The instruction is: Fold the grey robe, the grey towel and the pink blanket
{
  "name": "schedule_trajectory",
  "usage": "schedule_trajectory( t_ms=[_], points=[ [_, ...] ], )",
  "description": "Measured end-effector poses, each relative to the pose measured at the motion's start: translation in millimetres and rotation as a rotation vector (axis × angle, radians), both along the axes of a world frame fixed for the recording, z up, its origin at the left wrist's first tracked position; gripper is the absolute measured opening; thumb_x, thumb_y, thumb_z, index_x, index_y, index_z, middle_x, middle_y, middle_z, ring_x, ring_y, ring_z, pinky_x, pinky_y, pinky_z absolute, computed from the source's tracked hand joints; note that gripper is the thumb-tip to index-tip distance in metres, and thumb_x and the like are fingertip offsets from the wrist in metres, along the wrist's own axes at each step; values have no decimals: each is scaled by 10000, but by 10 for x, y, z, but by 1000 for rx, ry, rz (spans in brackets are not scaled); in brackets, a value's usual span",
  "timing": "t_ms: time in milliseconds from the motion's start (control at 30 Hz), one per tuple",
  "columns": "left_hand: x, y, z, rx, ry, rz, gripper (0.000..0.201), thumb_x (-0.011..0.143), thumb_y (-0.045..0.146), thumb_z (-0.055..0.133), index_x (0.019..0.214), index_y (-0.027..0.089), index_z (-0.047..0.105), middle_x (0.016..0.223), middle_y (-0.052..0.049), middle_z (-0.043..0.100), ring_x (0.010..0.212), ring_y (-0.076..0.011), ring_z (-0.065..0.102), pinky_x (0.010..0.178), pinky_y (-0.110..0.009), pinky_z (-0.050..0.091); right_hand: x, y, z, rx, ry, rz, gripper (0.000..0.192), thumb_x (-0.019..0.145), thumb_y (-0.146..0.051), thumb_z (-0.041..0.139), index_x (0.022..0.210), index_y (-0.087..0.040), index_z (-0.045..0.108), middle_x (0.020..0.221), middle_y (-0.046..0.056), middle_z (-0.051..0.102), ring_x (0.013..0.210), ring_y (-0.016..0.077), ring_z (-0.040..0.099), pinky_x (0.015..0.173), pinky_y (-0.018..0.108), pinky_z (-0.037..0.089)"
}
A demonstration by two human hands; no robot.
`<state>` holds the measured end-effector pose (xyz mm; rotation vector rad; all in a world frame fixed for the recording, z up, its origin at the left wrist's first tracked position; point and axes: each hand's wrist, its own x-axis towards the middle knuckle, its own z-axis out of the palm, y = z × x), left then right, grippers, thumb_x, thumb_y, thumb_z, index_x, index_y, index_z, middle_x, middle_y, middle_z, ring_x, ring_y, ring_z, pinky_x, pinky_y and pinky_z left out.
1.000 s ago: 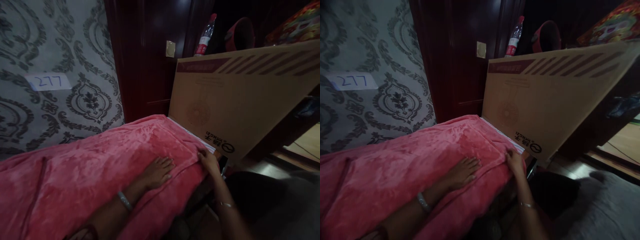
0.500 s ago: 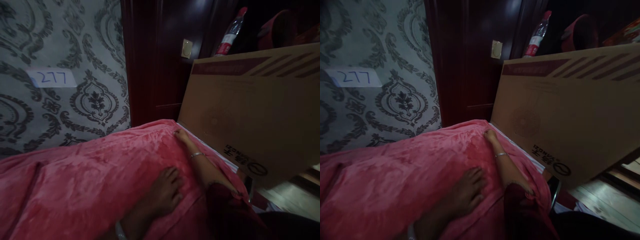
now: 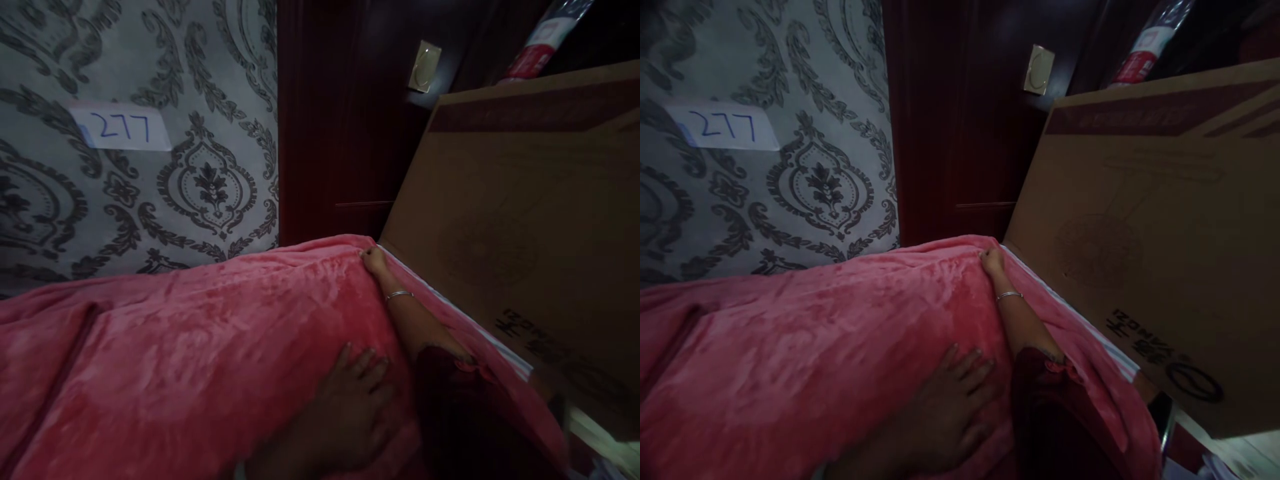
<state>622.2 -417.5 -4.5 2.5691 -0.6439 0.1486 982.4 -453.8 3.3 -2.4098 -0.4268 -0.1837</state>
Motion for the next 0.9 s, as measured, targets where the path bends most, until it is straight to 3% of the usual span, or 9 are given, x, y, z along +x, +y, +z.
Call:
schedule_trajectory(
  t_ms=[167,300,433,567,633,800,900],
  points=[
    [-1,13,1,-36,12,4,575,1010,520,336,1535,286,350,1595,-63,378,1502,-281,267,1248,-584,75,-70,42,33,-86,9,-1,200,902,-212,557,877,-110,728,870,112,724,819,226,668,748,272,498],
    [38,22,-56,-38,29,4,576,984,510,420,1520,302,380,1597,-57,377,1506,-289,257,1240,-611,77,-207,-38,186,-149,-80,92,321,944,-206,512,1188,-98,688,1155,143,706,1057,268,651,913,313,485],
    [66,18,-78,-5,19,-1,595,957,464,490,1522,315,381,1614,-58,335,1510,-314,238,1225,-639,103,-485,-172,108,-241,-189,313,478,988,-359,510,1433,-188,537,1492,104,503,1366,295,451,1131,406,351],
    [54,14,-19,-6,38,-1,568,963,454,478,1508,310,405,1609,-65,344,1511,-298,241,1228,-628,91,-712,-286,-130,-342,-94,400,532,1022,-439,439,1518,-247,424,1618,63,302,1488,299,253,1204,519,194],
    [45,12,7,-4,55,3,561,963,462,476,1496,295,424,1601,-80,359,1510,-302,241,1224,-632,93,-748,-305,-171,-351,-63,403,539,1038,-430,397,1544,-247,375,1639,52,242,1504,278,213,1217,510,153],
    [49,11,-23,1,17,8,546,960,480,471,1469,284,457,1576,-88,408,1492,-312,286,1222,-624,116,-731,-397,-39,-314,-44,375,507,1008,-359,462,1480,-178,482,1575,87,385,1441,202,366,1181,326,276],
    [68,13,-57,3,-34,25,528,930,458,527,1425,278,502,1540,-88,460,1460,-316,345,1216,-613,161,-753,-643,27,-292,-26,268,477,974,-305,490,1419,-143,553,1445,125,551,1314,217,526,1089,302,392]
  ],
)
